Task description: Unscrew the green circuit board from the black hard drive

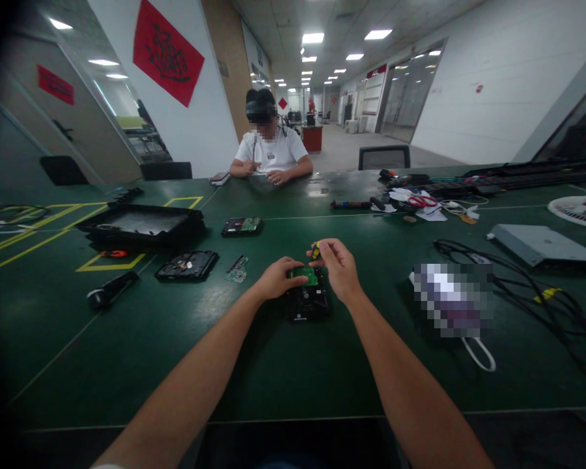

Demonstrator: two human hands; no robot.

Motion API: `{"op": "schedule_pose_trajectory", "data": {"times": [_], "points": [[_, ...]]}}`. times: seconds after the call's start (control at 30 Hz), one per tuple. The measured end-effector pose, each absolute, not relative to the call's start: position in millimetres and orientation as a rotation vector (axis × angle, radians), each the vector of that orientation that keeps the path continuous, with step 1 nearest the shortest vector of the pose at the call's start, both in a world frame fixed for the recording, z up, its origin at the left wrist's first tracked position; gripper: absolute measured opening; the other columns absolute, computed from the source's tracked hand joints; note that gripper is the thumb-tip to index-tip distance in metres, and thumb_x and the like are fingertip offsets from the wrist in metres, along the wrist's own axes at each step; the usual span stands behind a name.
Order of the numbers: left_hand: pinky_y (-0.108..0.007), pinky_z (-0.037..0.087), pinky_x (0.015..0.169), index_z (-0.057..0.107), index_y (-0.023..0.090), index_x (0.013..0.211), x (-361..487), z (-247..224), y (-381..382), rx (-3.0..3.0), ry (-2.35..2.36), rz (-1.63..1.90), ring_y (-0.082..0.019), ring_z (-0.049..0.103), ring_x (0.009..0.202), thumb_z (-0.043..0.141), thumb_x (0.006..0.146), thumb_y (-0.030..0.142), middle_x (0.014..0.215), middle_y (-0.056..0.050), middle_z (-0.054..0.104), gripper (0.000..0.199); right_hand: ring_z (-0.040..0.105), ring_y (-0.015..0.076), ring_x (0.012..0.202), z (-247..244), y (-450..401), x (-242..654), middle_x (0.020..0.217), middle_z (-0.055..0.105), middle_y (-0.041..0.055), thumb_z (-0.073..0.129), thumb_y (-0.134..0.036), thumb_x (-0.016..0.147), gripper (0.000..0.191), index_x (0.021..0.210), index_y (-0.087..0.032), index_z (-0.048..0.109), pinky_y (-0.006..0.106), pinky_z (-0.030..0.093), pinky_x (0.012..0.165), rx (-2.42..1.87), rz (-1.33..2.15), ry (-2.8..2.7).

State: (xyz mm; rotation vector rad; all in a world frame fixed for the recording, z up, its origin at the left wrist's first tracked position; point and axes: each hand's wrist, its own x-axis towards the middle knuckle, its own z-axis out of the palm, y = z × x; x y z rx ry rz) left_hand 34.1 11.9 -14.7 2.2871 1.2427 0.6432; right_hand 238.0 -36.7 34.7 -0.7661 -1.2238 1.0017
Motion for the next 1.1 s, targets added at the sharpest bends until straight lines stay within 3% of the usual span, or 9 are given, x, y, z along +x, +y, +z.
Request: {"op": "schedule_pose_trajectory", "data": {"times": [0.13,0.27,0.47,0.8,1.1], "points": [[-0.040,0.052,0.103,0.070,0.023,0.136,34.3,-14.1,11.4,2.284,1.237,0.644,-0.029,0.067,0.114,0.072,0.088,0.061,0.126,-0.011,0.067,0.061,0.070,0.0191,0.095,35.7,-36.4,241.0,0.104,0.071,0.0036,0.070,-0.051,0.095,0.029,0.111,-0.027,0.074,0.028,0.063,0.068,-0.838,0.901,-1.283],[-0.040,0.053,0.103,0.071,0.023,0.136,34.2,-13.3,10.8,2.272,1.242,0.643,-0.029,0.068,0.113,0.072,0.088,0.062,0.127,-0.011,0.067,0.061,0.068,0.0169,0.087,35.9,-36.7,241.5,0.100,0.071,0.0039,0.071,-0.052,0.094,0.030,0.107,-0.025,0.076,0.030,0.064,0.070,-0.869,0.879,-1.299],[-0.041,0.053,0.102,0.070,0.022,0.136,33.6,-12.9,10.5,2.290,1.218,0.652,-0.029,0.067,0.113,0.071,0.089,0.062,0.126,-0.011,0.067,0.062,0.072,0.0226,0.102,34.1,-35.0,241.5,0.109,0.072,0.0061,0.065,-0.056,0.097,0.033,0.105,-0.025,0.074,0.036,0.066,0.078,-0.785,0.971,-1.254],[-0.040,0.053,0.104,0.071,0.024,0.135,33.9,-13.3,10.1,2.285,1.240,0.655,-0.028,0.068,0.115,0.072,0.088,0.061,0.128,-0.010,0.067,0.060,0.068,0.0175,0.089,35.2,-35.9,241.7,0.104,0.071,0.0048,0.070,-0.050,0.095,0.027,0.105,-0.025,0.078,0.029,0.061,0.068,-0.868,0.846,-1.290],[-0.040,0.053,0.103,0.071,0.025,0.135,34.1,-12.6,10.2,2.268,1.245,0.647,-0.028,0.068,0.113,0.073,0.088,0.060,0.128,-0.010,0.067,0.059,0.073,0.0212,0.099,36.1,-36.4,240.4,0.106,0.071,0.0038,0.068,-0.050,0.096,0.026,0.102,-0.025,0.072,0.032,0.063,0.071,-0.785,0.964,-1.213]]}}
